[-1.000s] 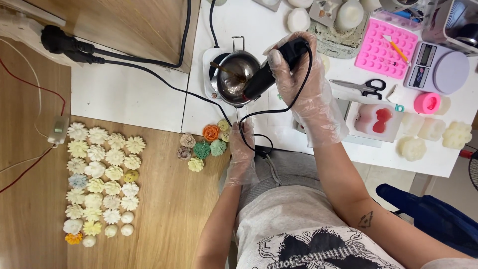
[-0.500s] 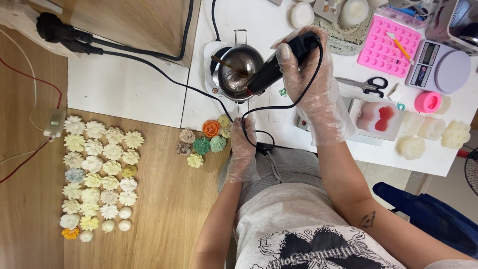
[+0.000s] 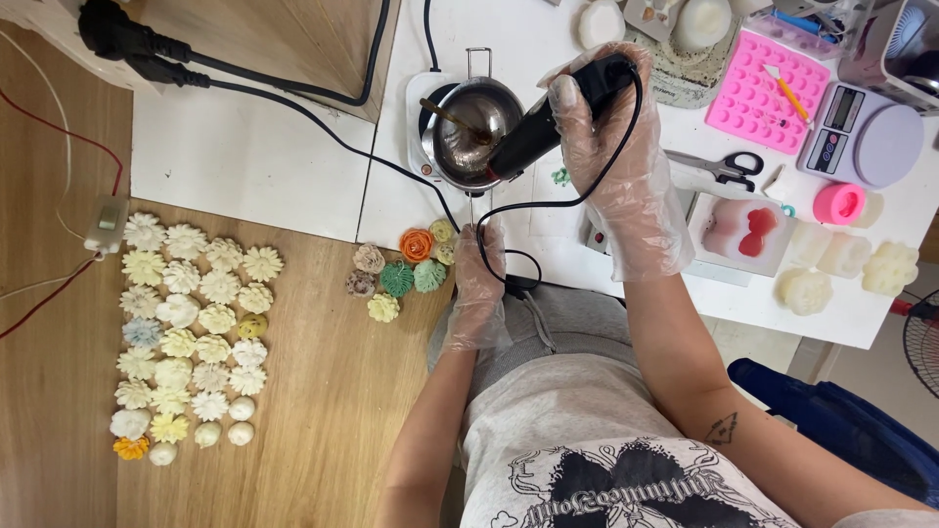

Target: Heating wax with a heat gun and pouring it into molds to create decorative candles.

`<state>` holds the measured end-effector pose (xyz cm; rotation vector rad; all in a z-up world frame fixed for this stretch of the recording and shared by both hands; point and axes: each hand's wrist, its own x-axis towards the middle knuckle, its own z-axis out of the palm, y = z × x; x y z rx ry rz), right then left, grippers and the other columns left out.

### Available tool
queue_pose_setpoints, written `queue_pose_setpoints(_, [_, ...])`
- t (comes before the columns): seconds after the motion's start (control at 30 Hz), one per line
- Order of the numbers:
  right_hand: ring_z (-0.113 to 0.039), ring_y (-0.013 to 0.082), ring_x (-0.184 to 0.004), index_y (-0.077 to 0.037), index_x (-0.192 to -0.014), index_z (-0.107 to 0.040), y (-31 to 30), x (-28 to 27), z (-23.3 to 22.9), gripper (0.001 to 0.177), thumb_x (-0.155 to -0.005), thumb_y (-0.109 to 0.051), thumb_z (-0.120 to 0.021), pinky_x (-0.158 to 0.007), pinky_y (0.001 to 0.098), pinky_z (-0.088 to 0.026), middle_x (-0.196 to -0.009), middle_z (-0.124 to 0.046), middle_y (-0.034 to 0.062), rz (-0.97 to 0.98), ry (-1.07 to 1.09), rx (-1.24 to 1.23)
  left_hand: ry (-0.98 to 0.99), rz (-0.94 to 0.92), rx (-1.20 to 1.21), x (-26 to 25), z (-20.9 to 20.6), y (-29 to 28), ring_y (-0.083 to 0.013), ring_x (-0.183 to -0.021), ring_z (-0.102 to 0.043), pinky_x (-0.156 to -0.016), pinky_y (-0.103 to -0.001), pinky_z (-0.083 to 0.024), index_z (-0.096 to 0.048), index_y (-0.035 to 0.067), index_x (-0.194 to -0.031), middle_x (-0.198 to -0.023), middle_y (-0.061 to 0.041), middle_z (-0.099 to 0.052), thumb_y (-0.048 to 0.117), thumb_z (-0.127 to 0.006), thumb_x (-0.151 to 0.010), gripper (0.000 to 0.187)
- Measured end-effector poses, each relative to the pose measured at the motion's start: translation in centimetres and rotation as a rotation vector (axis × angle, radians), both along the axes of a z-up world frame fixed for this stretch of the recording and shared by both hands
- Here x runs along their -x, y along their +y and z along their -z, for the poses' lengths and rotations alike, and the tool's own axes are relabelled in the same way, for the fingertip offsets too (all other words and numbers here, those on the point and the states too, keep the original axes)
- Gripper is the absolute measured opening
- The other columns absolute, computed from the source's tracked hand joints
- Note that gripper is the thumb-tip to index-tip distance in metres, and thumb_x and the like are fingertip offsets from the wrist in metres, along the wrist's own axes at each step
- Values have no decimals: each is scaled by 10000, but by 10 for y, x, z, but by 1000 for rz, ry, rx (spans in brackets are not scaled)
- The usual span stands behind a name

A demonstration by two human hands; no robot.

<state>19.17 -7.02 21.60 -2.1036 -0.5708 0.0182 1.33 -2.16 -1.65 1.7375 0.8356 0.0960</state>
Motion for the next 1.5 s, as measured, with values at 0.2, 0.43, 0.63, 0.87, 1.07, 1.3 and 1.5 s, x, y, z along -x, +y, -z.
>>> queue_pose_setpoints(0.2, [-674, 116, -983, -3, -1308, -417, 1, 0, 1, 409, -1202, -329, -640, -974, 288, -577, -1073, -712, 69, -3, 49, -36, 8, 75, -132, 3, 9, -1, -379, -865, -671, -781, -447, -535, -647, -79, -1040, -929, -232, -699, 228, -577, -1041, 315])
queue_pose_setpoints(0.43, [-694, 111, -968, -4, -1297, -434, 3, 1, -5, 424, -1194, -366, -630, -939, 272, -589, -1046, -719, 55, 13, 16, -8, -10, 56, -120, 0, 1, 1, -375, -859, -683, -786, -444, -543, -646, -84, -1036, -926, -232, -706, 244, -575, -1028, 336])
queue_pose_setpoints(0.63, [-694, 111, -968, 1, -1304, -424, 1, 1, -1, 447, -1195, -381, -629, -914, 263, -590, -1052, -720, 58, 14, 8, -11, -21, 21, -51, 2, 7, -2, -348, -820, -681, -741, -425, -544, -643, -66, -1009, -899, -209, -703, 238, -586, -1029, 311])
queue_pose_setpoints(0.87, [-654, 104, -992, -15, -1295, -433, 3, 0, 11, 371, -1215, -328, -614, -975, 253, -558, -1089, -715, 76, -30, 85, -194, -12, -5, 18, 0, -9, 4, -268, -765, -674, -691, -378, -533, -639, -61, -1013, -866, -167, -701, 204, -615, -1022, 267])
queue_pose_setpoints(1.07, [-632, 103, -1005, -26, -1295, -425, 12, 6, 12, 278, -1213, -242, -580, -970, 255, -537, -1106, -707, 83, -4, 148, -299, -63, -9, 29, -1, -15, 6, -265, -762, -665, -700, -382, -532, -640, -55, -996, -858, -150, -703, 199, -623, -1022, 257])
queue_pose_setpoints(1.3, [-635, 94, -988, -30, -1347, -420, 17, 9, 6, 299, -1187, -228, -577, -989, 271, -547, -1127, -700, 74, 36, 150, -275, -55, -17, 62, -4, -26, 8, -265, -741, -649, -681, -382, -519, -644, -47, -984, -825, -141, -692, 199, -619, -1020, 250])
queue_pose_setpoints(1.5, [-647, 93, -946, -16, -1282, -429, 9, 3, 8, 311, -1206, -268, -595, -915, 246, -559, -1051, -701, 73, -7, 63, -146, -9, -6, 63, -5, -23, 9, -259, -723, -647, -677, -381, -520, -639, -41, -955, -807, -134, -684, 211, -626, -1019, 260])
